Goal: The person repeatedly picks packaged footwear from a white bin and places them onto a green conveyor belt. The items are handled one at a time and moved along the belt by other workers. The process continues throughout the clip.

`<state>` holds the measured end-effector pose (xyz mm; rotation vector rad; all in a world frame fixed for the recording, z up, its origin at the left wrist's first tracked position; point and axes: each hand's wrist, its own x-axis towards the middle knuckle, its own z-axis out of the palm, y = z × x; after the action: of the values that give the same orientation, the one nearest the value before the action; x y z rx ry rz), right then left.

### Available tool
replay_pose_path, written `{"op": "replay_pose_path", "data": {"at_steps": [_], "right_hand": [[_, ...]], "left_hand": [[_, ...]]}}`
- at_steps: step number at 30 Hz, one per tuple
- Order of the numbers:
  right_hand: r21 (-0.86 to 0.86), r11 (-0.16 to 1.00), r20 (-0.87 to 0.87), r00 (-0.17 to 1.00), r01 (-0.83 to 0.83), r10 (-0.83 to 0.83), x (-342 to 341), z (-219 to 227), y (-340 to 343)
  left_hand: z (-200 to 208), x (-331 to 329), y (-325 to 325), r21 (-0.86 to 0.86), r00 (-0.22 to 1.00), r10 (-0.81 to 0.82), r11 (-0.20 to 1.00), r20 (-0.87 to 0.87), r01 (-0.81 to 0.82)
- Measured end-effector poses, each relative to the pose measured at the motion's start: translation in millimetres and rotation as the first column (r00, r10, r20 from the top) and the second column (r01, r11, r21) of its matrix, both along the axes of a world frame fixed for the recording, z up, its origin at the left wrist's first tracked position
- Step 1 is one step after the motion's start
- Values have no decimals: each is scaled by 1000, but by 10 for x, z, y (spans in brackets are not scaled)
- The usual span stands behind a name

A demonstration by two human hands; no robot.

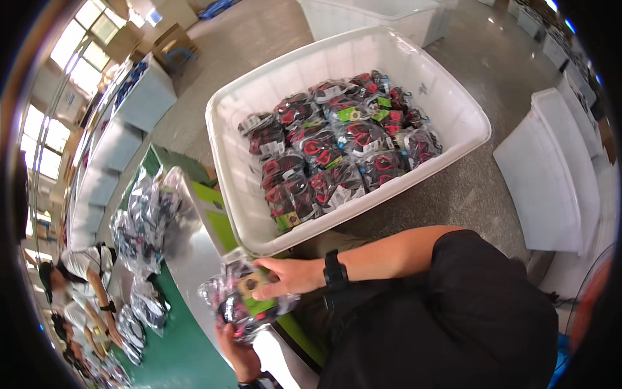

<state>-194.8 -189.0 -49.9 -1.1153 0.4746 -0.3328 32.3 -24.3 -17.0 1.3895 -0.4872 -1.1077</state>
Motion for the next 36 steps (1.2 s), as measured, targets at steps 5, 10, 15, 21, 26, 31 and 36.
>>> {"op": "replay_pose_path", "data": {"at_steps": [5, 10, 15, 21, 26, 31, 36], "right_hand": [[50, 925, -60, 926, 377, -374, -354, -132, -52], [150, 844, 72, 846, 515, -529, -1146, -250, -637], [100, 665, 65, 662, 740, -747, -2240, -276, -1267], [74, 224, -206, 235, 972, -950, -3550, -740, -2056], [-289, 210, -697, -55, 934, -715, -3966, -1289, -2124], [-106, 630, -645, 429, 769, -633, -3563, -1380, -1762], [-304, 756, -562, 532, 579, -633, -2763, -1102, -1364]], "left_hand": [[-8, -662, -307, -14, 982, -150, 989, -115, 149], [62, -802, -384, 53, 927, -346, 938, 144, 342], [-88, -597, -268, 64, 907, -367, 930, 207, 362], [-318, -312, -49, 126, 950, -196, 978, 245, 169], [-292, -73, 135, 106, 949, -261, 964, 179, 245], [-230, 98, 352, 184, 960, -168, 975, 225, 127], [-26, 411, 370, 349, 980, 24, 933, 196, -92]]}}
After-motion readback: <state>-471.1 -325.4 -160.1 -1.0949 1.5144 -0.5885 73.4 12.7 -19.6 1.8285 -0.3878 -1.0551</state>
